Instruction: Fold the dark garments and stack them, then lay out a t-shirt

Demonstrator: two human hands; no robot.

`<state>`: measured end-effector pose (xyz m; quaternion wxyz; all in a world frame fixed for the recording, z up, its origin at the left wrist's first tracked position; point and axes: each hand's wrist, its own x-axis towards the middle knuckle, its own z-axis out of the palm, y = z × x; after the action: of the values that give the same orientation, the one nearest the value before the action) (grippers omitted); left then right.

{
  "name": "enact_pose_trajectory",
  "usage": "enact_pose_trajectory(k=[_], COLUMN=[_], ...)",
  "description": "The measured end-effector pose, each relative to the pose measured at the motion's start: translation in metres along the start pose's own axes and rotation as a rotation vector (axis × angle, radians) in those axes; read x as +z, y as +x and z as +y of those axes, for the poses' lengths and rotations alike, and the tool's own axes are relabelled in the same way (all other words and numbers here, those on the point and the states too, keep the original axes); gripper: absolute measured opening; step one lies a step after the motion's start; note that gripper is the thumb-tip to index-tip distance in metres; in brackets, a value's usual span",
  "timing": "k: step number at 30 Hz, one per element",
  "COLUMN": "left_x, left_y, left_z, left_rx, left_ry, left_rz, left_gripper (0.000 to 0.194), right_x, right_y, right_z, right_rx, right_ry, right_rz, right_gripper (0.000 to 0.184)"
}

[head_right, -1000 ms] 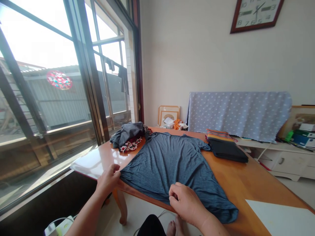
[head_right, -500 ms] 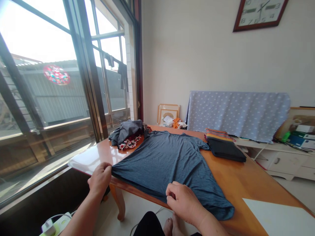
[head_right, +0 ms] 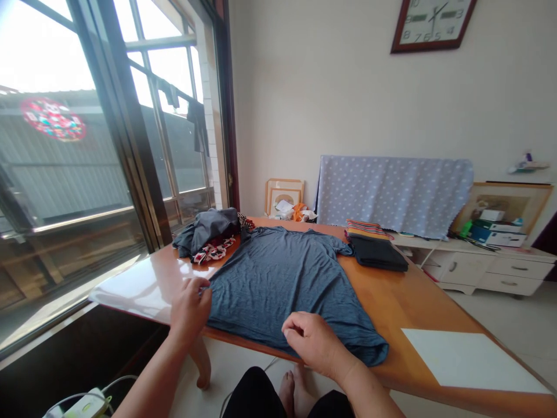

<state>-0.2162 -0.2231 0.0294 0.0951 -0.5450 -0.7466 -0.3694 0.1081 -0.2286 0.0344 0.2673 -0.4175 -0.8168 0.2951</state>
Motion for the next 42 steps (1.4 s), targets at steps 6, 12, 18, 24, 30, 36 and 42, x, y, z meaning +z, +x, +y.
enact_pose_trajectory(k=[6,12,18,24,30,36,42], left_x=[0.034,0.054,0.058,0.060,0.062,0.062,0.066], left_y=[-0.013,-0.038,-0.042,-0.040,-0.038,-0.037,-0.036], left_z=[0.062,0.085,0.083,0.085,0.086,0.086,0.084], left_rx=[0.362,0.443,0.470,0.477,0.469,0.475,0.478], left_ry=[-0.275,-0.158,-0.061,-0.014,-0.005,-0.004,0.000], left_rz=[-0.321,-0.423,-0.425,-0.438,-0.454,-0.451,-0.447], left_gripper=[0.016,0.022,0.027,0.030,0.031,0.032,0.032], right_x=[-0.038,-0.066,-0.081,-0.092,-0.089,-0.086,-0.084], right_y=[-0.013,-0.044,-0.069,-0.084,-0.092,-0.092,-0.093], right_z=[0.030,0.066,0.090,0.105,0.102,0.099,0.104], right_rx=[0.110,0.206,0.280,0.355,0.280,0.290,0.318], right_ry=[0.061,0.003,-0.081,-0.170,-0.300,-0.471,-0.549], right_rz=[0.247,0.438,0.507,0.559,0.468,0.427,0.431], right_gripper=[0.030,0.031,0.030,0.025,0.023,0.030,0.037])
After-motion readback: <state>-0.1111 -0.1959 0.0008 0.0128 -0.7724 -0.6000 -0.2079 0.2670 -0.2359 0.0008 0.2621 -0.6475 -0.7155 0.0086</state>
